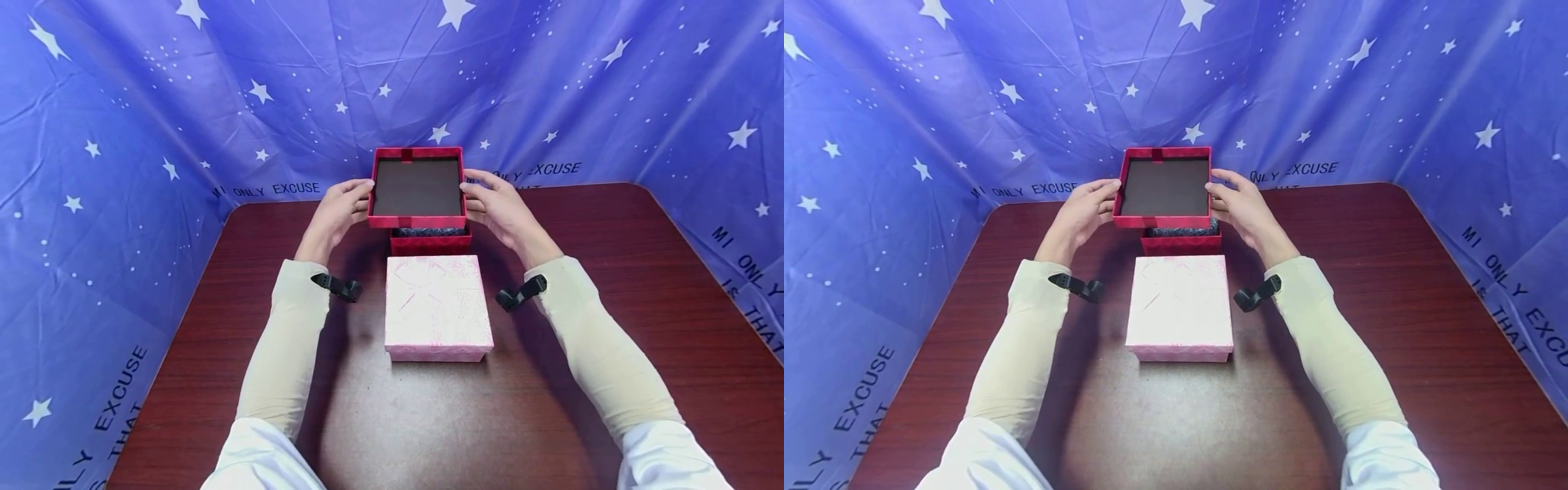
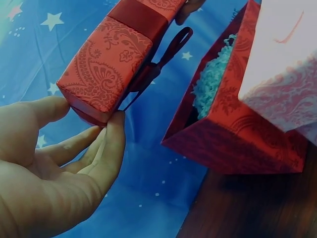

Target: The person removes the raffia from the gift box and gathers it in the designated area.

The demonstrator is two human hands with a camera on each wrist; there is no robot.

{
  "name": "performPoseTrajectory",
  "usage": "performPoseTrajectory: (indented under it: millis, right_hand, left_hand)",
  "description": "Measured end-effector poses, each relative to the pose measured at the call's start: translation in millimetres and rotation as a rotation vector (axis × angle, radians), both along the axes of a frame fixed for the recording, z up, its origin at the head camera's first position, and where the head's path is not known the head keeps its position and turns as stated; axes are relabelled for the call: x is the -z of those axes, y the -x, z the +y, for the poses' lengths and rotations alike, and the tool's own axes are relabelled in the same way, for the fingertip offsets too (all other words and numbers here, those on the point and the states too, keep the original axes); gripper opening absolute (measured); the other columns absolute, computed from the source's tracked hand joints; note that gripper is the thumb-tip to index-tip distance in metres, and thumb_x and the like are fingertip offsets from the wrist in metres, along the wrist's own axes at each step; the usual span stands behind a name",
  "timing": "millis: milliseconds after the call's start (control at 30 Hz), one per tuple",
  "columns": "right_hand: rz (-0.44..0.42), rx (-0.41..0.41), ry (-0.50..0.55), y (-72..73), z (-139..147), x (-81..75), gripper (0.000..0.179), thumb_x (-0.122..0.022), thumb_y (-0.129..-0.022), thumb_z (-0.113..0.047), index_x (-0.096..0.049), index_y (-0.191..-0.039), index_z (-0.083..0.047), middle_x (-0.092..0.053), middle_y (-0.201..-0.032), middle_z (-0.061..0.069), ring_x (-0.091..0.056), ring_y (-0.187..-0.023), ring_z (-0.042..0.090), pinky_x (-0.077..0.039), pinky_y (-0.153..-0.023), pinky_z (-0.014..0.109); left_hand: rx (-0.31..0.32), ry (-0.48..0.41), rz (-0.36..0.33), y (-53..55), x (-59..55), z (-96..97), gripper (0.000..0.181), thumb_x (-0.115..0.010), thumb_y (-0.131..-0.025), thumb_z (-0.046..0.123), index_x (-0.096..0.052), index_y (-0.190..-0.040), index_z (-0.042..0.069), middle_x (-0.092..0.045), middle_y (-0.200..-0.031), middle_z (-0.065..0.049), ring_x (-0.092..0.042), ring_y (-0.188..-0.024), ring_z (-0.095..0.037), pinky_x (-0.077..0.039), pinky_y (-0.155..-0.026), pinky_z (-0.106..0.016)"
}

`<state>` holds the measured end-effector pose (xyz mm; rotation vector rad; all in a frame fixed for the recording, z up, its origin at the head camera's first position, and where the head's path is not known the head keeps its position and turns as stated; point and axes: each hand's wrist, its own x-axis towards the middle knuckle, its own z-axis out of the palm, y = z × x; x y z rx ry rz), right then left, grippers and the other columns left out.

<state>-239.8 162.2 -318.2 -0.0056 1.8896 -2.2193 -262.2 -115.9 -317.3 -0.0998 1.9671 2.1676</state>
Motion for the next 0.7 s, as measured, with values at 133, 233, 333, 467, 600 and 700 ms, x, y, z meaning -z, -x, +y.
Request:
performPoseTrajectory:
  millis: [133,233,333,467,600,700]
  right_hand:
    - [0.000,-0.002,0.000,1.4,-6,-1.5,0.054,-0.059,-0.095,-0.020,-0.039,-0.145,-0.013,-0.057,-0.111,0.009,-0.065,-0.085,0.014,-0.056,-0.077,0.024]
    - [0.007,-0.005,-0.003,3.4,-11,-1.9,0.054,-0.059,-0.095,-0.020,-0.039,-0.145,-0.012,-0.058,-0.111,0.010,-0.065,-0.086,0.014,-0.056,-0.078,0.025]
    - [0.013,-0.013,-0.010,5.6,-18,-2.3,0.053,-0.058,-0.096,-0.019,-0.038,-0.145,-0.012,-0.059,-0.111,0.010,-0.065,-0.087,0.014,-0.055,-0.079,0.025]
    - [0.003,-0.017,-0.008,8.2,-28,-3.0,0.052,-0.057,-0.096,-0.017,-0.038,-0.144,-0.012,-0.055,-0.119,0.012,-0.065,-0.087,0.015,-0.056,-0.078,0.025]
    - [-0.008,-0.033,-0.026,11.7,-39,-2.4,0.051,-0.055,-0.097,-0.016,-0.037,-0.145,-0.011,-0.048,-0.129,0.014,-0.065,-0.087,0.014,-0.056,-0.078,0.025]
    - [-0.015,-0.039,-0.045,14.4,-46,-0.7,0.051,-0.055,-0.097,-0.017,-0.037,-0.145,-0.011,-0.047,-0.131,0.014,-0.065,-0.087,0.014,-0.057,-0.083,0.028]
  left_hand:
    - [-0.008,-0.005,0.001,1.0,-1.7,-6.2,0.041,-0.059,-0.095,0.021,-0.053,-0.131,0.001,-0.060,-0.102,-0.007,-0.063,-0.085,-0.015,-0.054,-0.088,-0.032]
    - [-0.023,-0.011,-0.003,1.6,-3.6,-11.6,0.041,-0.060,-0.095,0.022,-0.054,-0.130,0.001,-0.060,-0.102,-0.007,-0.063,-0.082,-0.015,-0.054,-0.085,-0.031]
    - [-0.026,-0.008,-0.007,2.0,-5.1,-18.3,0.042,-0.060,-0.095,0.023,-0.053,-0.131,0.002,-0.059,-0.102,-0.006,-0.063,-0.080,-0.014,-0.054,-0.081,-0.028]
    - [-0.033,-0.015,-0.008,2.4,-5.3,-28.4,0.044,-0.060,-0.095,0.023,-0.052,-0.132,0.001,-0.059,-0.102,-0.006,-0.063,-0.079,-0.013,-0.055,-0.076,-0.025]
    - [-0.028,-0.019,-0.010,2.0,-3.2,-39.8,0.044,-0.060,-0.095,0.022,-0.051,-0.133,0.001,-0.061,-0.101,-0.006,-0.064,-0.081,-0.013,-0.056,-0.074,-0.024]
    - [-0.019,-0.016,-0.013,1.6,-1.0,-48.3,0.045,-0.060,-0.095,0.022,-0.050,-0.134,0.001,-0.062,-0.100,-0.005,-0.064,-0.082,-0.013,-0.056,-0.073,-0.024]
